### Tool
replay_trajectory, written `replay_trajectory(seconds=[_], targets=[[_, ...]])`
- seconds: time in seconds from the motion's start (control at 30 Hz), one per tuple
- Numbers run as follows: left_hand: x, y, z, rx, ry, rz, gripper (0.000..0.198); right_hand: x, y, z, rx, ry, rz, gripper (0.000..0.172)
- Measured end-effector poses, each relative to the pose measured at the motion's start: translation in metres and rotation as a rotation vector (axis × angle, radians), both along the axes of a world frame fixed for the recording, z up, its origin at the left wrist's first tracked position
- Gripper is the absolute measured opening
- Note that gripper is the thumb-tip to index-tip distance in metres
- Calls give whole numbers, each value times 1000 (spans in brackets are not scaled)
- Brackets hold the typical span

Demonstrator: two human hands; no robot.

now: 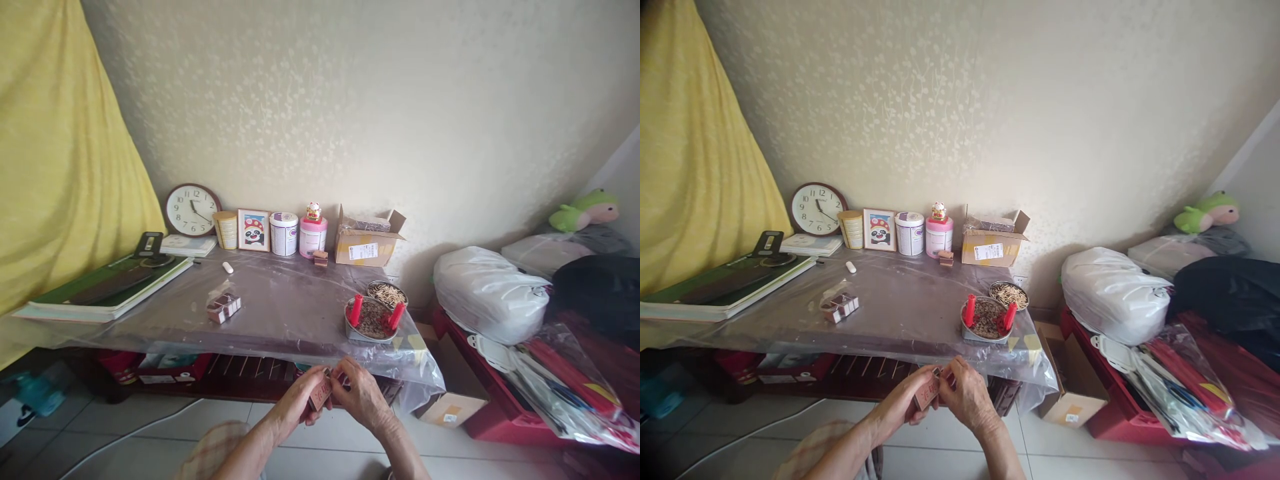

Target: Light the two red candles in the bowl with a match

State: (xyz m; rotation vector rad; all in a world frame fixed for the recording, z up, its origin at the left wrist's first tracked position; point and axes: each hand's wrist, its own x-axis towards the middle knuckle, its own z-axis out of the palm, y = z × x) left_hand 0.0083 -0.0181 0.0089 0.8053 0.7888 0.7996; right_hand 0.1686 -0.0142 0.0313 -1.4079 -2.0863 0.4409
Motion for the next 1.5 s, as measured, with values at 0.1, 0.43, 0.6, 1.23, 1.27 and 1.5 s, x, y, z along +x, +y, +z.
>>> replay_trajectory(seconds=[0.1, 0.43, 0.6, 1.23, 1.27, 1.5], targets=[[-3, 0, 1, -10, -30, 14, 47, 3, 1, 1, -6, 29, -14, 13], [-8, 4, 8, -48, -226, 50, 41, 3, 6, 4, 27, 291, -7, 15], [-7, 4, 9, -5, -213, 85, 33, 1, 6, 3, 77, 318, 59, 19], [5, 10, -4, 209, 27, 78, 23, 4, 5, -3, 108, 236, 176, 15], [5, 10, -3, 214, 25, 75, 23, 4, 5, -3, 113, 252, 163, 16], [4, 9, 1, 235, 44, 107, 26, 6, 8, -4, 175, 278, 123, 16]])
